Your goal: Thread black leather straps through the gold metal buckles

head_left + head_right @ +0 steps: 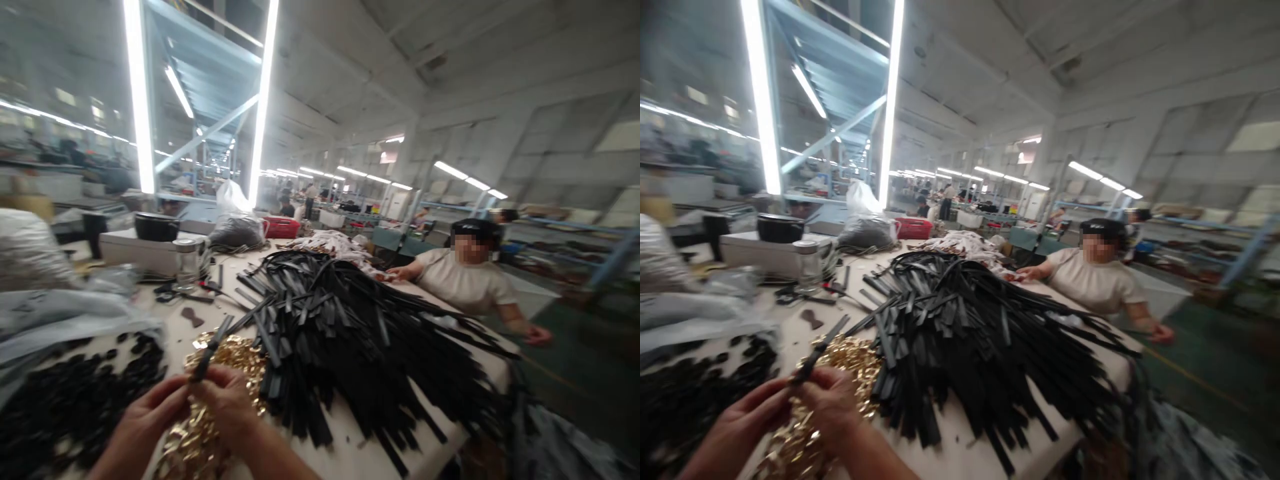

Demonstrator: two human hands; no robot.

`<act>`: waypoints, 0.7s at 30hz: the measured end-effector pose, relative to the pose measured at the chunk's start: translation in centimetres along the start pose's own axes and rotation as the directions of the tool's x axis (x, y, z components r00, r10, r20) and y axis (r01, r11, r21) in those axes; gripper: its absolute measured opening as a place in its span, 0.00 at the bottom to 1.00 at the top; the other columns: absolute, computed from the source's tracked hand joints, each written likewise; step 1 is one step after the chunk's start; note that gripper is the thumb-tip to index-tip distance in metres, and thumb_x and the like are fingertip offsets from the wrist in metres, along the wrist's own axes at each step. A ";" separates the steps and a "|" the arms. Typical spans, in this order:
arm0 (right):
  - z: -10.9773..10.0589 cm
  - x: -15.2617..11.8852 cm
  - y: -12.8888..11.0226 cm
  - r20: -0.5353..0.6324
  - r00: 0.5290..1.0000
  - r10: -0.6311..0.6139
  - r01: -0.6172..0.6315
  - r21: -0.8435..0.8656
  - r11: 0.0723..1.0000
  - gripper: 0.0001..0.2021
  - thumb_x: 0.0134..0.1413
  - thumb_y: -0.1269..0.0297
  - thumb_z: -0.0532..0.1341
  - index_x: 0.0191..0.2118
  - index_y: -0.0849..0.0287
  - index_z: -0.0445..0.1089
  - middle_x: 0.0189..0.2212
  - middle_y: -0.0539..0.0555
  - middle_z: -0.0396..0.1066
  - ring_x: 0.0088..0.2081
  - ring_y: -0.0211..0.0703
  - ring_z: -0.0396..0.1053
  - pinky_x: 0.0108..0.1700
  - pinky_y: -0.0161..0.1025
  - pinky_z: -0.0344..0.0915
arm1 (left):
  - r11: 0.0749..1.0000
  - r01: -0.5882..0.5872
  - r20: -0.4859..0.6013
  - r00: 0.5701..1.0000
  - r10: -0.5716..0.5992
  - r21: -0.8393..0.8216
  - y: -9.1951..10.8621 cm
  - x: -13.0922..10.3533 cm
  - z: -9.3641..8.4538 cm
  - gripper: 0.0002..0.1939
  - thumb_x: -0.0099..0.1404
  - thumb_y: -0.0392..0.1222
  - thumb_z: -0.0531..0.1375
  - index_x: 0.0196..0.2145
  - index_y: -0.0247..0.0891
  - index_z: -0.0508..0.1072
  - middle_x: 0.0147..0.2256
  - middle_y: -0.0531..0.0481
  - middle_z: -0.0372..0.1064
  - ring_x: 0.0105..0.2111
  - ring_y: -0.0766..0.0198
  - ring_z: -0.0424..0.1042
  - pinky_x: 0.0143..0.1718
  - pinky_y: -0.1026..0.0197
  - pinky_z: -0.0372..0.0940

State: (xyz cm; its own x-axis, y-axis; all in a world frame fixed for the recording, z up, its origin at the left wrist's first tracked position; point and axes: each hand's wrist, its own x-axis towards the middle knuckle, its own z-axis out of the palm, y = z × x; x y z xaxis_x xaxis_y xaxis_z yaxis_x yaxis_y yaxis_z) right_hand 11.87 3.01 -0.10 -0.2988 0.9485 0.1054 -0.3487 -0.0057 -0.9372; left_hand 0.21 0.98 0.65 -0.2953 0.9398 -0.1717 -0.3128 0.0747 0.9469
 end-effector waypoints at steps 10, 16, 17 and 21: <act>-0.8 0.7 0.3 -0.057 0.992 0.114 -0.104 0.145 0.984 0.16 0.43 0.55 0.70 0.36 0.62 0.77 0.32 0.56 0.76 0.36 0.46 0.72 0.43 0.41 0.66 | 0.993 -0.111 0.206 0.974 0.099 0.048 -2.0 1.0 -0.1 0.14 0.48 0.48 0.69 0.29 0.34 0.79 0.25 0.49 0.72 0.24 0.68 0.65 0.27 0.66 0.61; -1.1 0.8 0.1 -0.073 0.994 0.082 -0.077 0.068 0.995 0.15 0.46 0.54 0.68 0.34 0.61 0.76 0.32 0.55 0.76 0.36 0.45 0.72 0.42 0.39 0.66 | 0.986 -0.142 0.205 0.971 0.122 0.088 -1.4 1.1 -0.7 0.16 0.50 0.51 0.68 0.25 0.33 0.76 0.21 0.52 0.69 0.21 0.70 0.64 0.25 0.67 0.60; -1.2 0.8 0.1 -0.073 0.995 0.072 -0.069 0.042 0.997 0.15 0.46 0.53 0.68 0.33 0.61 0.76 0.31 0.55 0.76 0.35 0.45 0.72 0.41 0.39 0.66 | 0.984 -0.150 0.182 0.975 0.130 0.096 -1.1 1.2 -0.9 0.16 0.50 0.51 0.68 0.25 0.33 0.76 0.21 0.52 0.69 0.20 0.70 0.64 0.24 0.67 0.60; -1.4 1.0 0.5 -0.091 0.994 0.057 -0.061 -0.043 0.997 0.19 0.46 0.47 0.66 0.32 0.61 0.74 0.31 0.56 0.76 0.32 0.43 0.72 0.35 0.37 0.66 | 0.984 -0.172 0.028 0.985 0.171 0.047 0.7 2.5 -2.9 0.17 0.50 0.52 0.67 0.27 0.34 0.75 0.25 0.50 0.72 0.21 0.70 0.67 0.25 0.68 0.63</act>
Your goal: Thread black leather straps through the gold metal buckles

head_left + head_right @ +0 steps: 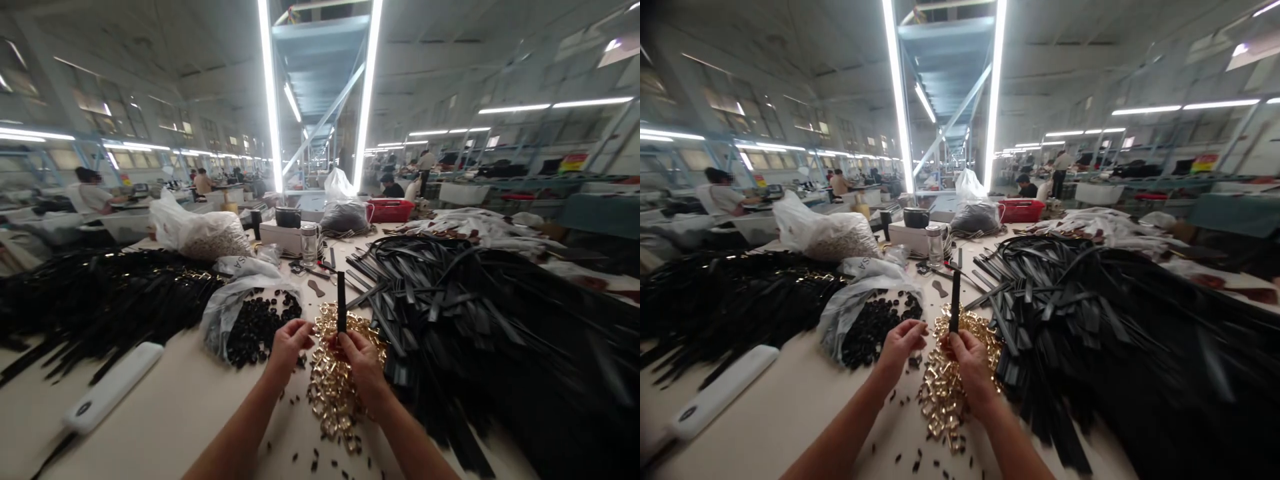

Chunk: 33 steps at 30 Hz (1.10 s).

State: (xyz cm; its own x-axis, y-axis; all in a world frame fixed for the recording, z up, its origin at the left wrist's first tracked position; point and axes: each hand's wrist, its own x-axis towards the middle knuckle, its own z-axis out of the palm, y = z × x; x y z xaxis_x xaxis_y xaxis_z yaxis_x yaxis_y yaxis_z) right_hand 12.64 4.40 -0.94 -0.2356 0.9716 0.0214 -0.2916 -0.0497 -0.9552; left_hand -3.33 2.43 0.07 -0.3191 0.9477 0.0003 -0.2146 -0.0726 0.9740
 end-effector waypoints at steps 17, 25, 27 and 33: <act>-0.3 0.3 0.2 0.049 0.998 -0.031 0.035 -0.086 0.996 0.21 0.47 0.43 0.64 0.27 0.60 0.66 0.21 0.50 0.68 0.22 0.36 0.64 0.24 0.33 0.61 | 0.698 -0.144 0.139 0.988 0.064 0.701 3.5 5.6 -6.0 0.07 0.52 0.44 0.62 0.26 0.38 0.76 0.25 0.51 0.73 0.28 0.62 0.70 0.35 0.62 0.63; -0.1 0.0 0.1 0.055 0.998 -0.011 0.017 -0.095 0.995 0.20 0.47 0.46 0.64 0.26 0.60 0.67 0.21 0.50 0.68 0.23 0.36 0.65 0.26 0.33 0.63 | 0.240 -0.196 0.194 0.980 0.031 0.951 1.9 6.0 -4.3 0.02 0.52 0.39 0.63 0.27 0.39 0.76 0.34 0.47 0.74 0.38 0.56 0.70 0.42 0.60 0.60; -0.1 0.0 0.1 0.043 0.999 -0.009 0.013 -0.096 0.995 0.20 0.47 0.46 0.64 0.26 0.60 0.67 0.21 0.50 0.68 0.23 0.36 0.65 0.27 0.33 0.63 | 0.173 -0.195 0.196 0.981 0.011 0.965 1.8 6.2 -4.0 0.02 0.52 0.36 0.63 0.27 0.39 0.76 0.35 0.47 0.74 0.39 0.56 0.71 0.42 0.60 0.60; 0.0 0.0 -0.2 0.026 1.000 -0.014 0.016 -0.102 0.995 0.21 0.44 0.44 0.65 0.25 0.60 0.68 0.20 0.51 0.69 0.22 0.38 0.66 0.26 0.34 0.64 | 0.103 -0.190 0.193 0.981 -0.026 0.976 1.7 6.5 -4.0 0.09 0.49 0.28 0.60 0.28 0.38 0.76 0.35 0.43 0.75 0.40 0.53 0.72 0.40 0.59 0.61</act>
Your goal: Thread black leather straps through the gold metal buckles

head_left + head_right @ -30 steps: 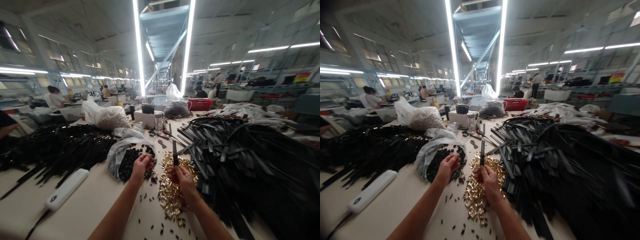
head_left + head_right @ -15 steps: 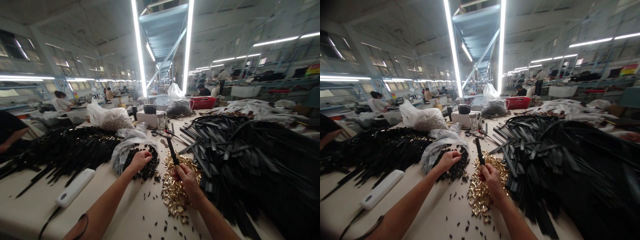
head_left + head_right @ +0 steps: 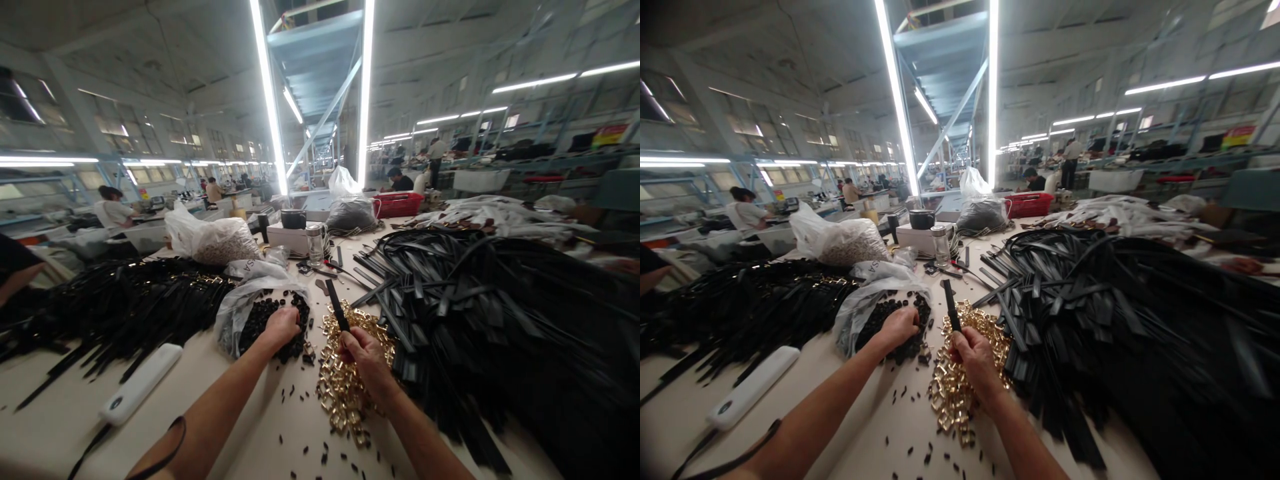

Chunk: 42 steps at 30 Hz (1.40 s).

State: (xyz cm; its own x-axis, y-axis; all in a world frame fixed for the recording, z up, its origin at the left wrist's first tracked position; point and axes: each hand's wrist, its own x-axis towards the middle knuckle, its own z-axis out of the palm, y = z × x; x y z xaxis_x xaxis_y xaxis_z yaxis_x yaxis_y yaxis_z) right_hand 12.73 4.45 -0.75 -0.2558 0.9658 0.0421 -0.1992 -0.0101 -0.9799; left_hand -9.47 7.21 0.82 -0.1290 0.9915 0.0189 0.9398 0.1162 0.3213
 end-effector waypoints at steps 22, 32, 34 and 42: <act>0.4 -0.7 0.2 0.138 0.985 -0.105 0.142 -0.294 0.945 0.15 0.55 0.52 0.58 0.29 0.58 0.69 0.20 0.48 0.69 0.21 0.37 0.63 0.24 0.33 0.58 | 0.176 0.174 0.175 0.984 -0.007 -0.969 3.9 -5.2 1.1 0.14 0.47 0.45 0.67 0.26 0.34 0.70 0.26 0.48 0.72 0.22 0.69 0.69 0.23 0.68 0.60; 0.1 -0.3 1.1 0.100 0.991 -0.086 0.109 -0.250 0.962 0.16 0.55 0.49 0.58 0.32 0.60 0.70 0.21 0.49 0.68 0.21 0.37 0.63 0.22 0.32 0.58 | 0.081 0.196 0.203 0.975 0.088 -0.977 5.2 -5.7 2.7 0.14 0.46 0.46 0.69 0.25 0.34 0.72 0.21 0.53 0.68 0.20 0.71 0.64 0.24 0.68 0.57; 0.0 -0.2 1.1 0.076 0.995 -0.068 0.084 -0.231 0.969 0.17 0.55 0.49 0.59 0.32 0.60 0.70 0.21 0.49 0.68 0.20 0.36 0.63 0.22 0.32 0.57 | 0.123 0.182 0.196 0.974 0.111 -0.975 5.3 -5.8 2.9 0.12 0.47 0.44 0.68 0.25 0.34 0.72 0.22 0.53 0.68 0.21 0.70 0.64 0.25 0.67 0.58; -0.2 -0.1 1.1 0.057 0.995 -0.086 0.098 -0.290 0.952 0.15 0.55 0.51 0.58 0.29 0.60 0.69 0.19 0.47 0.65 0.20 0.35 0.61 0.22 0.31 0.55 | 0.259 0.093 0.132 0.982 0.136 -0.961 5.5 -6.1 3.9 0.04 0.50 0.37 0.60 0.27 0.34 0.72 0.23 0.53 0.67 0.23 0.67 0.65 0.26 0.65 0.59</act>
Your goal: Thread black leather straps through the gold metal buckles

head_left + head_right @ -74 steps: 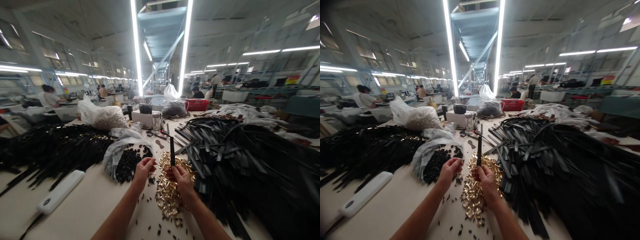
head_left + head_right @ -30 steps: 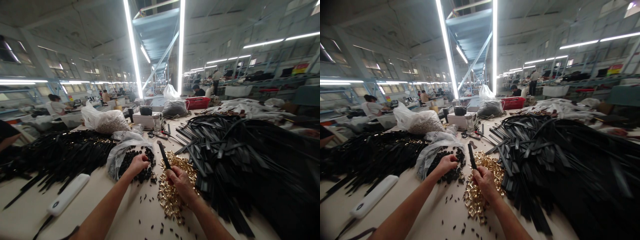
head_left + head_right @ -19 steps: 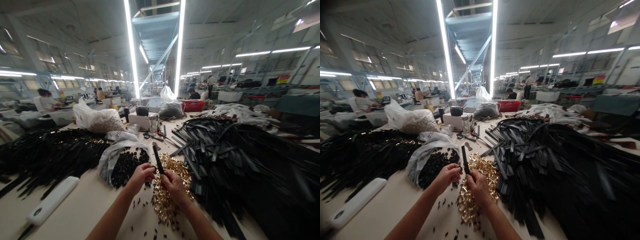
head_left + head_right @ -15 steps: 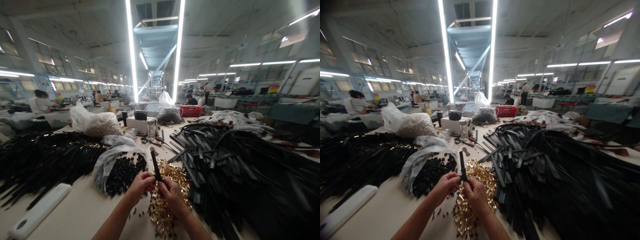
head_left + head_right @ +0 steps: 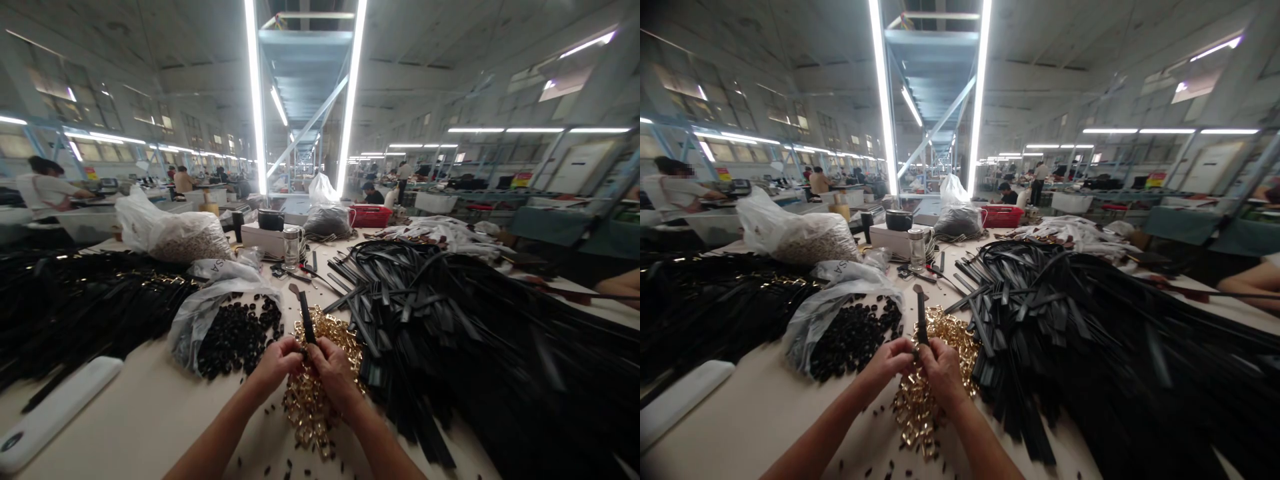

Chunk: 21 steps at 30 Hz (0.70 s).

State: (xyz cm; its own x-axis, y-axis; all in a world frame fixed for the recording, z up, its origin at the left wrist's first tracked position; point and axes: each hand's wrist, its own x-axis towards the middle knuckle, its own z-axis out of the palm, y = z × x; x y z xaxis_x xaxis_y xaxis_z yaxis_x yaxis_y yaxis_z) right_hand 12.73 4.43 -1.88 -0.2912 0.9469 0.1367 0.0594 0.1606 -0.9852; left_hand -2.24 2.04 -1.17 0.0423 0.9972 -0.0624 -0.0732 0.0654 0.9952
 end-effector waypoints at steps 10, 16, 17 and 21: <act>0.1 0.0 -0.1 0.033 0.999 -0.043 0.046 -0.091 0.995 0.16 0.57 0.52 0.55 0.32 0.61 0.70 0.22 0.50 0.69 0.22 0.37 0.64 0.24 0.32 0.59 | 0.995 -0.093 -0.044 0.995 0.095 0.047 -0.3 0.4 0.7 0.10 0.53 0.40 0.61 0.31 0.32 0.77 0.21 0.53 0.68 0.21 0.69 0.62 0.23 0.66 0.57; -0.2 0.2 0.0 0.046 0.999 -0.030 0.033 -0.072 0.997 0.18 0.57 0.49 0.56 0.34 0.60 0.70 0.23 0.50 0.69 0.22 0.37 0.65 0.23 0.32 0.61 | 0.988 -0.152 -0.145 0.978 0.152 0.011 0.1 0.4 0.0 0.10 0.53 0.39 0.62 0.34 0.33 0.78 0.24 0.50 0.71 0.22 0.68 0.65 0.25 0.66 0.61; -0.2 0.2 -0.1 0.049 0.998 -0.038 0.042 -0.094 0.995 0.17 0.57 0.50 0.56 0.34 0.60 0.70 0.23 0.50 0.69 0.22 0.37 0.65 0.23 0.32 0.61 | 0.987 -0.161 -0.147 0.976 0.162 0.015 0.1 0.4 -0.1 0.11 0.54 0.40 0.62 0.34 0.33 0.77 0.25 0.50 0.72 0.22 0.68 0.66 0.25 0.66 0.62; -0.3 -0.1 -0.7 0.090 0.994 -0.064 0.077 -0.142 0.987 0.16 0.59 0.52 0.56 0.34 0.60 0.72 0.24 0.51 0.71 0.22 0.37 0.67 0.25 0.32 0.63 | 0.980 -0.196 -0.160 0.969 0.190 -0.025 0.1 0.5 -0.3 0.11 0.55 0.42 0.63 0.35 0.34 0.74 0.25 0.51 0.72 0.22 0.69 0.66 0.25 0.66 0.62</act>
State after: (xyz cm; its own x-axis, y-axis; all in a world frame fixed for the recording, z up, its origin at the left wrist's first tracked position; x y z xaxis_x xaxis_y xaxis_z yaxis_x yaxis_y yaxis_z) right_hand 13.03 4.32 -1.19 -0.3795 0.9055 0.1900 0.1723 0.2709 -0.9471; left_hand -2.54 2.54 -1.12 -0.1322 0.9844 0.1162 -0.1049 -0.1304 0.9859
